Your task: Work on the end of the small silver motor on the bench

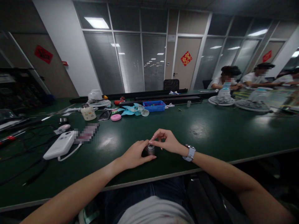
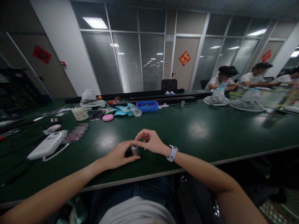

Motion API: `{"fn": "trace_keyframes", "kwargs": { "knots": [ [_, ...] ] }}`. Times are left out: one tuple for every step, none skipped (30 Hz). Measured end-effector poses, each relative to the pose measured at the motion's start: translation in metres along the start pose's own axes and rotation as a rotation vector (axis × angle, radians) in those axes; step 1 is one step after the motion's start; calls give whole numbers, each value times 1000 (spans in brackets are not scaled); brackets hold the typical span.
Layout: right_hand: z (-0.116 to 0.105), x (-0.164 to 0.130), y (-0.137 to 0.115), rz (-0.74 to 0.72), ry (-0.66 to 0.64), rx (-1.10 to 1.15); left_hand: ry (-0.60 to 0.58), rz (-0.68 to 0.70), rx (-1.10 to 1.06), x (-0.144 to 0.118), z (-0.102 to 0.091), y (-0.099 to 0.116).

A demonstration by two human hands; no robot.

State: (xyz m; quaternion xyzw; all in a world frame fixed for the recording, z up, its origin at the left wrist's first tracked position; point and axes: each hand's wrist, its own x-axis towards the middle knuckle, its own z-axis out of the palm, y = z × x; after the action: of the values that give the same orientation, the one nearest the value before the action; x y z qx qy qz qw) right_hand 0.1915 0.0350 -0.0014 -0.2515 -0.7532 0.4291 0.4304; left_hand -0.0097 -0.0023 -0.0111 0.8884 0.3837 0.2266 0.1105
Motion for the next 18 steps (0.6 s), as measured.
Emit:
{"fn": "trace_keyframes", "kwargs": {
  "knots": [
    [0,0,-1,-1,0,-2,1,1,-1,0,0,0],
    [0,0,-1,-2,0,-3,3,1,-2,0,0,0],
    [0,0,-2,-3,0,-4,4,1,-3,0,0,0],
    [0,0,-2,-5,1,-5,4,0,-3,0,0,0],
    [0,0,-3,-7,3,-5,4,-1,-4,0,0,0],
    [0,0,-3,-10,7,-5,6,-3,-4,0,0,0],
    [0,0,-3,-13,14,-5,9,-3,-5,0,0,0],
    [0,0,-3,-16,24,-5,11,-3,-7,0,0,0],
    [-1,0,-3,-19,34,-6,13,-2,-9,0,1,-1],
    [-1,0,-3,-22,42,-9,14,-1,-11,0,1,-1],
    [-1,0,-3,-24,47,-12,15,-1,-13,0,1,-2],
    [-1,0,-4,-25,49,-16,15,-1,-14,0,1,-2],
    [-2,0,-4,-25,48,-20,13,-2,-15,0,1,-2],
    [-2,0,-5,-26,46,-23,10,-3,-17,-1,0,-2],
    [-2,0,-5,-26,42,-26,6,-2,-18,0,0,-2],
    [-1,-1,-6,-27,39,-29,3,0,-18,0,0,-1],
    [-1,-1,-7,-29,36,-33,0,3,-17,0,-1,-1],
    [-1,-1,-7,-31,33,-38,-3,8,-14,0,-1,0]
  ]
}}
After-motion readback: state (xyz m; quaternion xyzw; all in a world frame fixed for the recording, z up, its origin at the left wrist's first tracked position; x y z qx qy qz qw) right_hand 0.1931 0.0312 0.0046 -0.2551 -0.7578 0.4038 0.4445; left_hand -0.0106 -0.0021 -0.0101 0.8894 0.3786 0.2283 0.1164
